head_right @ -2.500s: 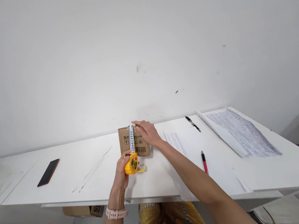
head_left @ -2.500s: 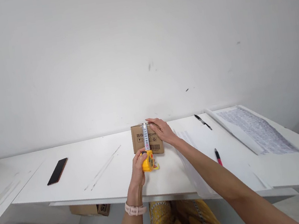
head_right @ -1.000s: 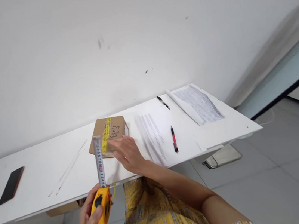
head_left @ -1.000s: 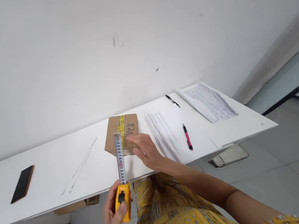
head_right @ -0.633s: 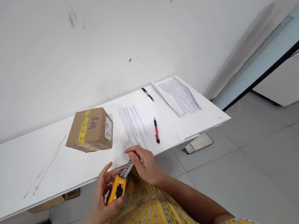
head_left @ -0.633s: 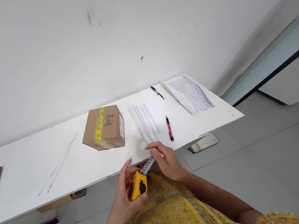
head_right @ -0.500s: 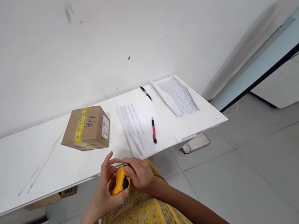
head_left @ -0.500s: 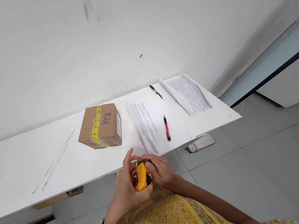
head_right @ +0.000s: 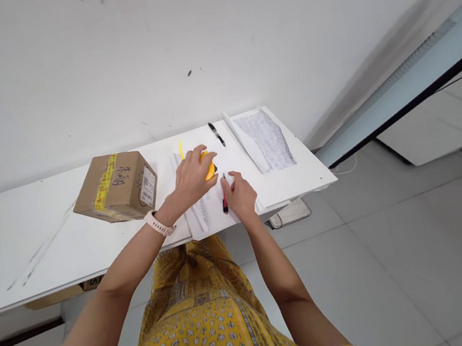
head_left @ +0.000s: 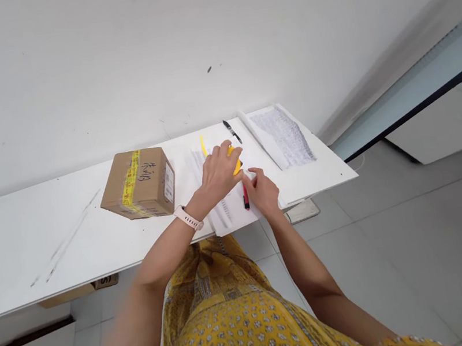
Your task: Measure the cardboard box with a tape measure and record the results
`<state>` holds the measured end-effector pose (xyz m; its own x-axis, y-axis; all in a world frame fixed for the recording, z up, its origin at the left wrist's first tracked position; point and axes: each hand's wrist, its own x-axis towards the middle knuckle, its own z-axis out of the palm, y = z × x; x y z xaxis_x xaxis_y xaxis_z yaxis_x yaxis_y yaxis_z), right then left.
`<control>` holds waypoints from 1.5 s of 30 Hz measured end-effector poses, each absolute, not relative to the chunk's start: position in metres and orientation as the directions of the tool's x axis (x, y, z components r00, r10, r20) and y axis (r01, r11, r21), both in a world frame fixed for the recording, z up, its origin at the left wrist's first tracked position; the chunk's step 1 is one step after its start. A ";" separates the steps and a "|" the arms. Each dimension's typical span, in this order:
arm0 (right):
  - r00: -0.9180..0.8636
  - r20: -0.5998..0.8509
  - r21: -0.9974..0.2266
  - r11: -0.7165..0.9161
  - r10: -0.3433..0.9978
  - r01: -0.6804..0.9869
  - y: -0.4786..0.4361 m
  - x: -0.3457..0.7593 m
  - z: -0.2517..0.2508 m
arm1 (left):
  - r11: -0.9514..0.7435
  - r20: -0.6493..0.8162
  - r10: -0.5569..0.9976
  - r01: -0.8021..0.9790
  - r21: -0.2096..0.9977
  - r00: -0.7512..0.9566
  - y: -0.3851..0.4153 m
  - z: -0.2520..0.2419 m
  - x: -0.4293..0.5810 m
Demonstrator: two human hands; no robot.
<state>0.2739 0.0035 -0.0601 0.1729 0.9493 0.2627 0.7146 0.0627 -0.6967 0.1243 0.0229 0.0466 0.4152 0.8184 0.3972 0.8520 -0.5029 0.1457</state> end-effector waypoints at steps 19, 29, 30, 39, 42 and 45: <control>-0.020 0.026 -0.993 0.024 0.999 -0.119 -0.001 0.298 -0.043 | -0.528 0.401 0.810 0.829 0.181 0.428 -0.065 -0.067 0.082; -0.001 0.049 -0.997 0.049 0.999 -0.067 -0.019 0.256 -0.057 | -0.544 0.339 0.800 0.837 0.059 0.495 -0.100 -0.081 0.102; -0.003 0.062 -0.998 0.061 0.998 -0.034 -0.018 0.254 -0.058 | -0.542 0.334 0.800 0.839 0.044 0.499 -0.098 -0.081 0.101; -0.017 0.079 -0.993 0.080 0.997 0.092 0.006 0.245 -0.056 | -0.490 0.192 0.857 0.872 0.013 0.479 -0.089 -0.065 0.103; -0.008 0.090 -0.986 0.090 0.996 0.141 0.007 0.244 -0.060 | -0.477 0.158 0.867 0.879 -0.013 0.473 -0.096 -0.063 0.110; -0.024 0.108 -0.990 0.110 0.994 0.091 0.004 0.244 -0.064 | -0.453 0.127 0.883 0.891 -0.023 0.452 -0.096 -0.059 0.119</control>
<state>0.2435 0.0044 -0.0640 -0.0243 0.9938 0.1084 0.0909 0.1102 -0.9897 0.1189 -0.0962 -0.0591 0.4517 0.8831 0.1270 0.8914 -0.4526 -0.0232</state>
